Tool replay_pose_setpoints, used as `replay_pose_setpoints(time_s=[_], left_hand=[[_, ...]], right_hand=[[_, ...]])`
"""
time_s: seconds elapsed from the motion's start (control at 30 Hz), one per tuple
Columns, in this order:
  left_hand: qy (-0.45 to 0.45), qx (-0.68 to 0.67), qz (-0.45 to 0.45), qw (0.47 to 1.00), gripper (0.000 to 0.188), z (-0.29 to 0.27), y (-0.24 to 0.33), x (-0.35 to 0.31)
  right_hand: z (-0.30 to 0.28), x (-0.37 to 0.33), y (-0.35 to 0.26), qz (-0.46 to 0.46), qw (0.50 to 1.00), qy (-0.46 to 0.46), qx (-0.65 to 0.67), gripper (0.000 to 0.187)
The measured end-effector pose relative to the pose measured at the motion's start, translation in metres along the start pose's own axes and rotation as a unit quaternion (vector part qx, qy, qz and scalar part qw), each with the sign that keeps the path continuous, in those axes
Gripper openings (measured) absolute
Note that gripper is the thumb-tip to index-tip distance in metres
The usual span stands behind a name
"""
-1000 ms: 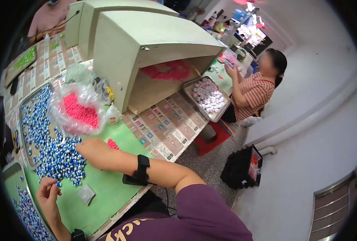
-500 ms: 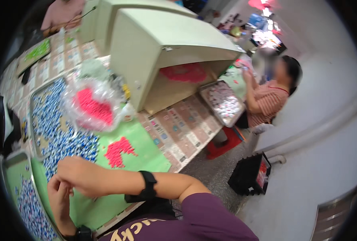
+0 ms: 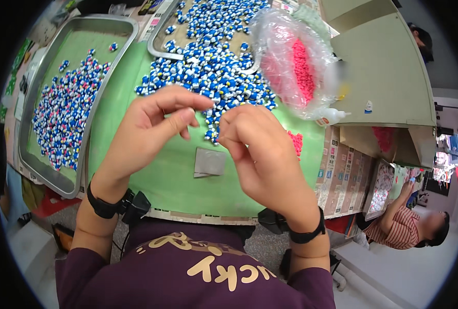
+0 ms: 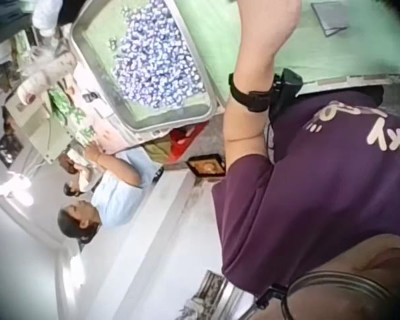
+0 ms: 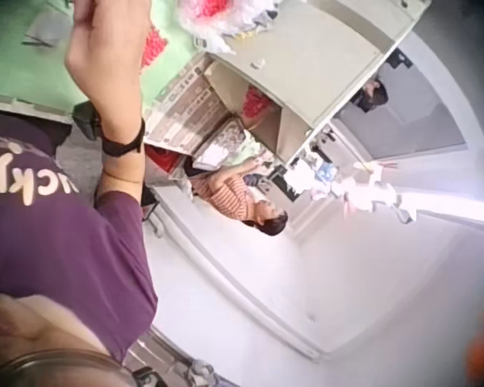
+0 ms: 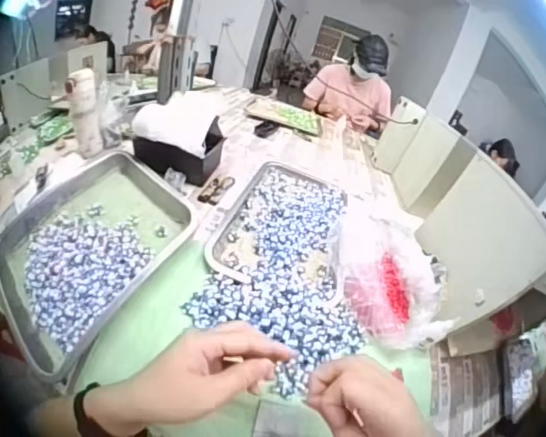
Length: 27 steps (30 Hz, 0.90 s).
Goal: The person assembles small blue and white plastic components by inserting pink pieces into them. They pick up the blue parts from a tray, insert the pink pieces, and place the assembled units back onto the tray. The process is repetitive and involves handling small objects with precision.
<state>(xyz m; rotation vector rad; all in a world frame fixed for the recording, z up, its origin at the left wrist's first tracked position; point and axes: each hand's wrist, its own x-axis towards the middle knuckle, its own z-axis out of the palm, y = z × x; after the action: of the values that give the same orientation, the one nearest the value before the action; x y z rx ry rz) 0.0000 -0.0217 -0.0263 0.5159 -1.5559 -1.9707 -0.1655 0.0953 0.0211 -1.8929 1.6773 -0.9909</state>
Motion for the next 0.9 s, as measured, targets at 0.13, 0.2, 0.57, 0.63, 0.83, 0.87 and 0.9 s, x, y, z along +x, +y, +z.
replay_pose_setpoints(time_s=[0.13,0.2,0.57,0.63,0.83,0.87,0.9], left_hand=[[0.046,-0.031,-0.011,0.998,0.025,-0.006,0.008,0.000],[0.027,-0.028,-0.013,0.999,0.030,-0.008,0.008,0.002],[0.008,-0.031,0.002,0.999,0.024,-0.009,0.003,0.001],[0.007,-0.034,-0.007,0.999,0.025,-0.008,0.005,0.001],[0.009,-0.141,-0.040,0.989,0.028,-0.007,0.003,0.001],[0.005,-0.166,-0.053,0.985,0.028,-0.007,0.004,0.001],[0.003,-0.178,-0.058,0.982,0.027,-0.007,0.004,0.001]], right_hand=[[0.003,-0.007,0.007,0.053,0.991,-0.125,-0.012,0.024],[0.004,-0.009,0.005,0.064,0.987,-0.143,-0.038,0.022],[0.013,-0.007,0.006,0.055,0.990,-0.117,-0.051,0.018],[0.009,-0.006,0.001,0.070,0.988,-0.129,-0.054,0.021],[0.001,-0.003,-0.008,0.080,0.989,-0.015,0.120,0.025],[-0.001,-0.001,-0.013,0.088,0.984,0.015,0.152,0.027],[-0.001,0.002,-0.014,0.085,0.979,0.039,0.184,0.027]])
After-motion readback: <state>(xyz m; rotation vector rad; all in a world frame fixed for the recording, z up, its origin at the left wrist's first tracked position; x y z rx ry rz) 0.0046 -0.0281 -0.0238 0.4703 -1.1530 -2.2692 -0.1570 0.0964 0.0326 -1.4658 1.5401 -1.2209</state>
